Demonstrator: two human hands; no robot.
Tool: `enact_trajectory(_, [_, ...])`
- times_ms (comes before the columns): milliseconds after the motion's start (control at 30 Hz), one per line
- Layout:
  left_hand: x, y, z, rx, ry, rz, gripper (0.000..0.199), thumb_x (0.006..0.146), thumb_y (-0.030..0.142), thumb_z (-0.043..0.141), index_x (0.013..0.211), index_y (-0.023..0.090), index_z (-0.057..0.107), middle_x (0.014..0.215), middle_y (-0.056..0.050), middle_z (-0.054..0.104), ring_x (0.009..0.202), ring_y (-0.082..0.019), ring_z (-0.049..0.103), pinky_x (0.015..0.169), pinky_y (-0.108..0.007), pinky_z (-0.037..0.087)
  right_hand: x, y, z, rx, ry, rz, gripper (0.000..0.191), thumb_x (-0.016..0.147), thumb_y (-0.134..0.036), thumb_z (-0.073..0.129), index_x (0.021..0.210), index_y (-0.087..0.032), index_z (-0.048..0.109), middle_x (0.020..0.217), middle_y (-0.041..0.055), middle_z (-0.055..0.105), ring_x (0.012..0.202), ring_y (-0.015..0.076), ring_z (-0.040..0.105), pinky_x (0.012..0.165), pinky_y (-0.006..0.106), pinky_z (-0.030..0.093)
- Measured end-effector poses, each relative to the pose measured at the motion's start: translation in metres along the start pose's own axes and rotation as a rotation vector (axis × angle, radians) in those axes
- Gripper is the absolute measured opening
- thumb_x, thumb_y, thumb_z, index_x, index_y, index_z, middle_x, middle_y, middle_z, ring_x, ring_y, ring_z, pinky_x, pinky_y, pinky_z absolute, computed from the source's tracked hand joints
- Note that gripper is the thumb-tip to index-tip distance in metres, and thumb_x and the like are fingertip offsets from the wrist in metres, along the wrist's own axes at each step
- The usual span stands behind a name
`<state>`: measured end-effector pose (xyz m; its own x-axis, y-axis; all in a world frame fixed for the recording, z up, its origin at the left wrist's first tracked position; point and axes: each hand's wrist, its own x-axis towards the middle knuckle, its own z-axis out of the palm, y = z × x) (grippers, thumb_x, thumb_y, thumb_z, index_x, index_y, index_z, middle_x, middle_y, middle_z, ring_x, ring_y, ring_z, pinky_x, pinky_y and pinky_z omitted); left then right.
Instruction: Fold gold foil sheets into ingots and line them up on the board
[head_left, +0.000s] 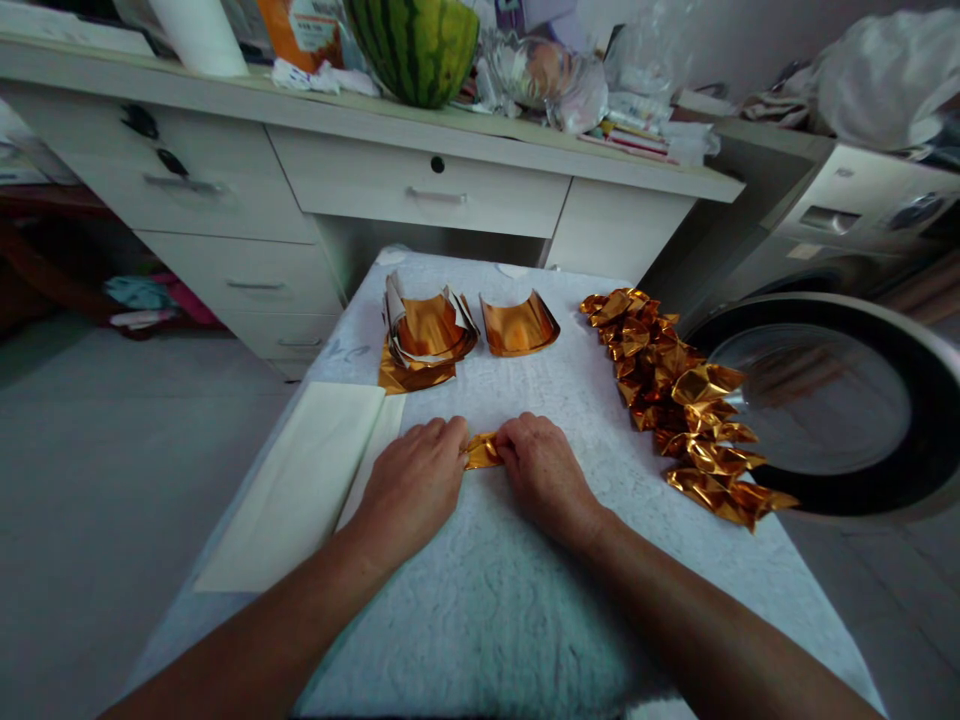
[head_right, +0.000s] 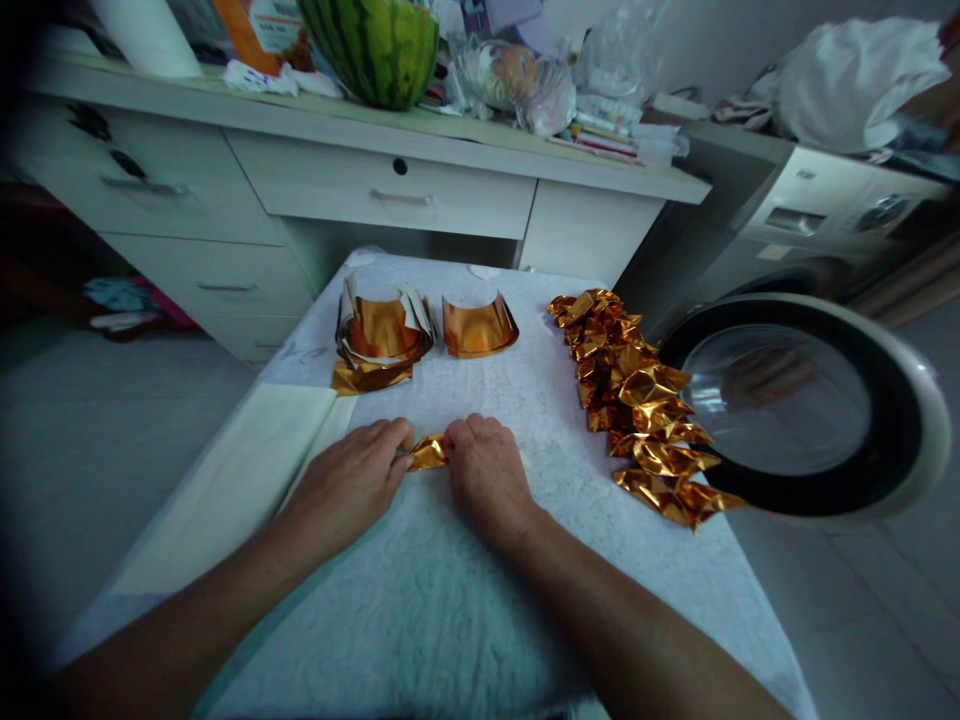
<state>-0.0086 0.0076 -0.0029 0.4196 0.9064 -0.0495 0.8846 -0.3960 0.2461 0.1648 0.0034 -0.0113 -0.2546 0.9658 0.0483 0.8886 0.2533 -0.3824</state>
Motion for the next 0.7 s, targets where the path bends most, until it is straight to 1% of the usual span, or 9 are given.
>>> enact_trajectory(67, [0.000,-0.002,0.001,-0.032,-0.002,0.037,0.019,0.092,0.012,0.041,0.102,0.020,0.056,0.091,-0.005,0.061,0.091,-0.023,0.059,0.080,-0.035,0.045,-0.001,0.000,0.001,-0.016,0.007,0.002,0.019,0.094,-0.014,0.046,0.089,-0.017,0.064,0.087,0.0053,0.062,0.082,0.0183,0.053,0.078,0.030,0.037])
enact_trajectory(133, [0.001,-0.004,0.001,-0.054,-0.012,0.062,0.022,0.092,0.011,0.041,0.102,0.021,0.058,0.090,-0.005,0.060,0.090,-0.022,0.059,0.080,-0.034,0.044,-0.002,-0.001,0.001,-0.022,0.011,0.003,0.017,0.093,-0.014,0.047,0.089,-0.017,0.063,0.088,0.0055,0.061,0.083,0.0183,0.052,0.080,0.030,0.037])
enact_trajectory(233, [0.001,-0.006,0.002,-0.075,-0.007,0.067,0.022,0.091,0.010,0.040,0.096,0.021,0.059,0.088,-0.004,0.060,0.088,-0.021,0.059,0.079,-0.034,0.044,-0.003,-0.004,-0.001,-0.016,0.009,-0.004,0.010,0.091,-0.022,0.053,0.088,-0.017,0.061,0.089,0.0060,0.061,0.084,0.0189,0.052,0.080,0.031,0.038])
enact_trajectory(267, [0.002,-0.006,0.003,-0.085,0.002,0.071,0.023,0.091,0.009,0.040,0.096,0.020,0.059,0.088,-0.005,0.060,0.088,-0.021,0.059,0.080,-0.034,0.044,-0.004,-0.006,-0.002,-0.021,0.008,-0.002,0.010,0.091,-0.025,0.055,0.088,-0.017,0.060,0.090,0.0062,0.060,0.085,0.0193,0.052,0.080,0.032,0.038])
enact_trajectory(367, [0.002,-0.007,0.003,-0.132,0.019,0.079,0.024,0.089,0.008,0.039,0.096,0.019,0.060,0.090,-0.005,0.061,0.091,-0.022,0.059,0.083,-0.035,0.044,-0.004,-0.009,-0.004,-0.065,0.005,0.004,0.017,0.090,-0.033,0.056,0.087,-0.017,0.058,0.090,0.0071,0.060,0.083,0.0206,0.051,0.078,0.033,0.038])
enact_trajectory(467, [0.003,-0.009,0.001,-0.195,0.005,0.077,0.023,0.086,0.007,0.042,0.093,0.019,0.060,0.090,-0.005,0.060,0.092,-0.021,0.059,0.084,-0.034,0.045,-0.003,-0.011,-0.002,-0.126,0.010,0.010,0.023,0.091,-0.040,0.055,0.087,-0.017,0.058,0.089,0.0081,0.060,0.083,0.0220,0.051,0.077,0.035,0.039])
enact_trajectory(533, [0.004,-0.010,-0.002,-0.238,-0.014,0.084,0.022,0.084,0.008,0.045,0.093,0.020,0.061,0.091,-0.005,0.060,0.091,-0.021,0.059,0.082,-0.033,0.045,-0.002,-0.012,-0.001,-0.159,0.014,0.016,0.027,0.091,-0.043,0.055,0.088,-0.017,0.058,0.090,0.0086,0.060,0.083,0.0229,0.052,0.077,0.036,0.039])
enact_trajectory(700, [0.006,-0.013,-0.007,-0.315,-0.036,0.080,0.013,0.087,0.017,0.051,0.091,0.020,0.063,0.089,-0.003,0.060,0.086,-0.019,0.059,0.076,-0.030,0.045,-0.001,-0.015,0.001,-0.197,0.014,0.033,0.031,0.091,-0.047,0.055,0.090,-0.016,0.059,0.090,0.0092,0.060,0.085,0.0243,0.053,0.077,0.037,0.039])
